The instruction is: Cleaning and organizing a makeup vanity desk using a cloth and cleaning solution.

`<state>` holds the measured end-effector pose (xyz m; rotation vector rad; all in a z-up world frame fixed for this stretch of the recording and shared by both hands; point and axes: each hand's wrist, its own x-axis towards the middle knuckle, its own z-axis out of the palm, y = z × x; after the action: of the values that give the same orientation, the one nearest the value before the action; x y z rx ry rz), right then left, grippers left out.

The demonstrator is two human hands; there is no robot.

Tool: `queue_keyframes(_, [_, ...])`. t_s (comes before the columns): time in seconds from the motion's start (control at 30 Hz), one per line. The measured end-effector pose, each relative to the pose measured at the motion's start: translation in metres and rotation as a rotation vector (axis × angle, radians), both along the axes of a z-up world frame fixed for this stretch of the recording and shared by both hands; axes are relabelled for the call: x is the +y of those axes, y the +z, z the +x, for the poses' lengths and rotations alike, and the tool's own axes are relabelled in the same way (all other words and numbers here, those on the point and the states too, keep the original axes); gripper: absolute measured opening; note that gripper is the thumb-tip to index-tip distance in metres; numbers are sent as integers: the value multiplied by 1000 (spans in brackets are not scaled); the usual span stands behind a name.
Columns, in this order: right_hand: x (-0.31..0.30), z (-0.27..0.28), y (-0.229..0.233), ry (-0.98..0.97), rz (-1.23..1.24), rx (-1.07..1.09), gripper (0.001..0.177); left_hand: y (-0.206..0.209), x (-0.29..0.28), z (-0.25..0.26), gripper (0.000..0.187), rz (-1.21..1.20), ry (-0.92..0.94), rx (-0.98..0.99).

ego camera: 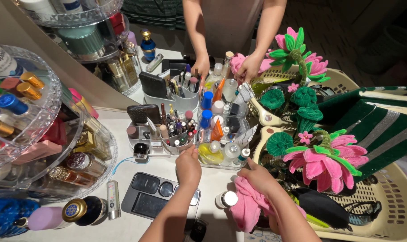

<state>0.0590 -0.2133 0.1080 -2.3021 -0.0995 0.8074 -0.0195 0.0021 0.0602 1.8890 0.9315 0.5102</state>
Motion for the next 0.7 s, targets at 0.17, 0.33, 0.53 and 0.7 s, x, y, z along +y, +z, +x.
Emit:
queue_keyframes(0.17, [-7,8,-21,13,64,-3,89,-2,3,-1,29,42,-70,-24])
queue_keyframes(0.33, [-4,4,-11,1,69,36,89,-24,8,-5,28,59,-69,-47])
queue_keyframes(0.53, [-13,12,-22,27,149,38,82,-50,42,-10,45,-812,356,-137])
queue_keyframes(0.7, [-30,20,-40,123,173,14,65,-48,100,-23,66,-654,578,-312])
